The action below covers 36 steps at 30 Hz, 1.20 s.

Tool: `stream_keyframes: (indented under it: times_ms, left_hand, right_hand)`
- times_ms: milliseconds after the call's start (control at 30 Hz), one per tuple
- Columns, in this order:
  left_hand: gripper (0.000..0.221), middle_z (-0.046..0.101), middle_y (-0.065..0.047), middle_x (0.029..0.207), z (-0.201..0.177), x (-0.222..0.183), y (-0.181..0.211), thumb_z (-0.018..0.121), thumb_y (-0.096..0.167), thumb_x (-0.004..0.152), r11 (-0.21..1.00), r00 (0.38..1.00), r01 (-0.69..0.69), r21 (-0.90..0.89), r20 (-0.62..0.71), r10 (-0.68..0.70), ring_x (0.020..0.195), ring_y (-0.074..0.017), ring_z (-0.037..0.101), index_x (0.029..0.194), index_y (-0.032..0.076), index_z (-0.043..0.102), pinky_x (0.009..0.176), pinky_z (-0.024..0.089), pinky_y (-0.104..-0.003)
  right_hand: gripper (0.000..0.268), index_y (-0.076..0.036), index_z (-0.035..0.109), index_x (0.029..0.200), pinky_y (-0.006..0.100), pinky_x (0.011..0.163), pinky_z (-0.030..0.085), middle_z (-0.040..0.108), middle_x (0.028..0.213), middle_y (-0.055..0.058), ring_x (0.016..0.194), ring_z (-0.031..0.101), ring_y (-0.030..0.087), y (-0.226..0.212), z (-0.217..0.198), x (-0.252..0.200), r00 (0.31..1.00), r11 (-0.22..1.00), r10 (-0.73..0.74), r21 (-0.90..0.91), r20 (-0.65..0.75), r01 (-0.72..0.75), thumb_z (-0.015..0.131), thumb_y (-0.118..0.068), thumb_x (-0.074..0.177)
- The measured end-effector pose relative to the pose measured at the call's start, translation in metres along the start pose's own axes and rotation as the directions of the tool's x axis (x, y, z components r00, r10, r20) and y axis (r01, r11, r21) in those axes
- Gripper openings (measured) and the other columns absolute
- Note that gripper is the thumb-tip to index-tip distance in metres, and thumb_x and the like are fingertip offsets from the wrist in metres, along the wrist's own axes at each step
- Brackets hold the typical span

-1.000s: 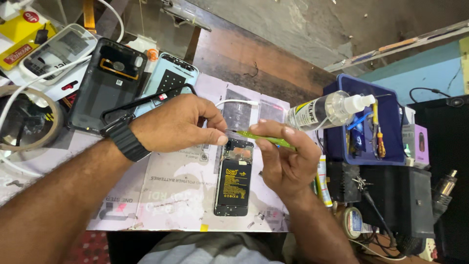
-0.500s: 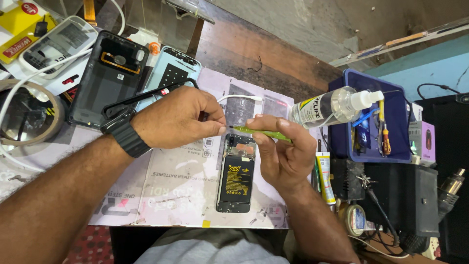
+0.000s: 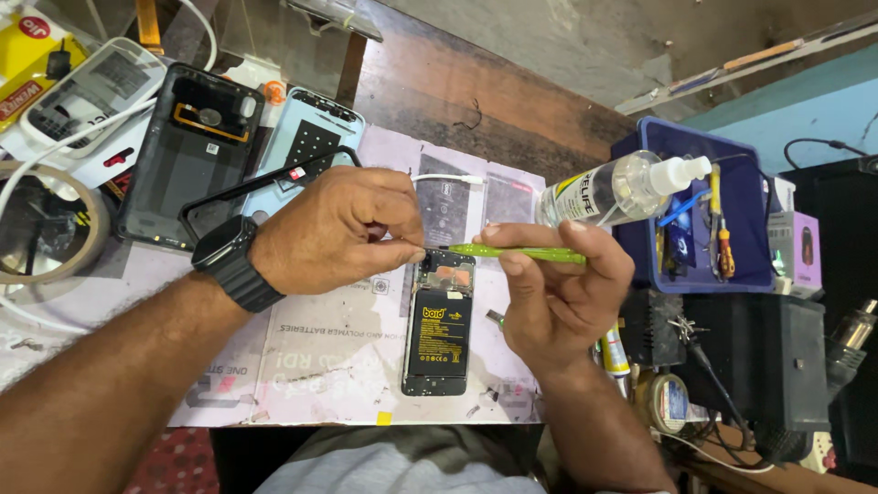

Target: The person uses a small green screwdriver to manipulate components inside an open mobile phone, working on the battery and internal circuitry while several other phone parts and tools are visible on the workbench.

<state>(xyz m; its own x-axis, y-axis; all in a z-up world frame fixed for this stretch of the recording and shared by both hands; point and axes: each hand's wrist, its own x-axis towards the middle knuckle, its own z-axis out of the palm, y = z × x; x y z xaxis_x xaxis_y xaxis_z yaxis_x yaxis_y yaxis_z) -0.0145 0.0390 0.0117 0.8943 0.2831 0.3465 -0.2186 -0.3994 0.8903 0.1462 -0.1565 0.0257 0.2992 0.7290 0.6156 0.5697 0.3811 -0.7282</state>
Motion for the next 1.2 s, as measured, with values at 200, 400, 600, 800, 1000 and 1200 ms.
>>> stream_keyframes:
  times_ms: [200, 400, 600, 800, 1000, 1200]
  left_hand:
    - [0.007, 0.065, -0.002, 0.08, -0.001, 0.0, 0.002, 0.079, 0.01, 0.081, 0.999, 1.0, -0.025, 0.022, -0.011, 0.025, 0.065, -0.0141, 0.063, 0.083, 0.007, 0.073, 0.055, 0.047, -0.03]
    - [0.006, 0.066, -0.001, 0.081, 0.0, -0.001, 0.002, 0.078, 0.01, 0.082, 0.999, 0.999, -0.028, 0.022, -0.029, 0.029, 0.066, -0.0134, 0.064, 0.084, 0.007, 0.074, 0.056, 0.048, -0.029]
    - [0.006, 0.067, 0.0, 0.082, -0.001, 0.0, 0.003, 0.079, 0.01, 0.081, 0.999, 0.999, -0.024, 0.03, -0.044, 0.025, 0.066, -0.0123, 0.064, 0.083, 0.008, 0.074, 0.055, 0.048, -0.028]
    - [0.006, 0.065, 0.0, 0.081, 0.0, -0.001, 0.003, 0.078, 0.008, 0.081, 0.999, 0.999, -0.024, 0.039, -0.046, 0.025, 0.064, -0.0115, 0.061, 0.083, 0.007, 0.073, 0.053, 0.046, -0.028]
    - [0.006, 0.061, -0.001, 0.078, 0.0, -0.001, 0.004, 0.077, 0.008, 0.081, 1.0, 0.999, -0.003, 0.015, -0.037, 0.003, 0.06, -0.0123, 0.059, 0.082, 0.007, 0.072, 0.051, 0.044, -0.029]
    - [0.007, 0.06, -0.002, 0.077, 0.003, -0.002, 0.003, 0.077, 0.006, 0.08, 0.998, 0.998, -0.019, 0.067, -0.059, 0.023, 0.061, -0.0147, 0.06, 0.08, 0.006, 0.07, 0.053, 0.044, -0.03]
  right_hand:
    - [0.045, -0.011, 0.033, 0.146, 0.031, 0.091, 0.063, 0.073, 0.109, 0.024, 0.097, 0.076, 0.023, 0.003, 0.004, 0.001, 1.0, 0.999, -0.006, 0.033, 0.02, 0.005, 0.058, 0.003, 0.111]
    - [0.045, -0.011, 0.034, 0.147, 0.032, 0.093, 0.063, 0.073, 0.108, 0.023, 0.098, 0.076, 0.023, 0.004, 0.004, 0.002, 1.0, 1.0, -0.003, 0.029, 0.01, 0.002, 0.059, 0.003, 0.112]
    - [0.045, -0.011, 0.033, 0.146, 0.033, 0.092, 0.064, 0.073, 0.108, 0.024, 0.098, 0.076, 0.023, 0.005, 0.004, 0.003, 1.0, 0.999, -0.012, 0.036, 0.016, 0.011, 0.057, 0.004, 0.112]
    - [0.045, -0.011, 0.033, 0.147, 0.032, 0.092, 0.063, 0.073, 0.108, 0.023, 0.097, 0.075, 0.023, 0.005, 0.004, 0.001, 1.0, 0.999, 0.004, 0.041, 0.017, -0.005, 0.058, 0.004, 0.112]
    - [0.045, -0.01, 0.034, 0.146, 0.031, 0.091, 0.063, 0.073, 0.106, 0.023, 0.097, 0.075, 0.023, 0.009, 0.003, 0.001, 1.0, 0.999, 0.025, 0.025, 0.0, -0.025, 0.059, 0.005, 0.111]
    - [0.046, -0.01, 0.034, 0.146, 0.03, 0.089, 0.063, 0.073, 0.108, 0.022, 0.096, 0.075, 0.021, 0.013, 0.003, 0.0, 0.999, 0.998, 0.036, 0.061, 0.002, -0.036, 0.059, 0.005, 0.111]
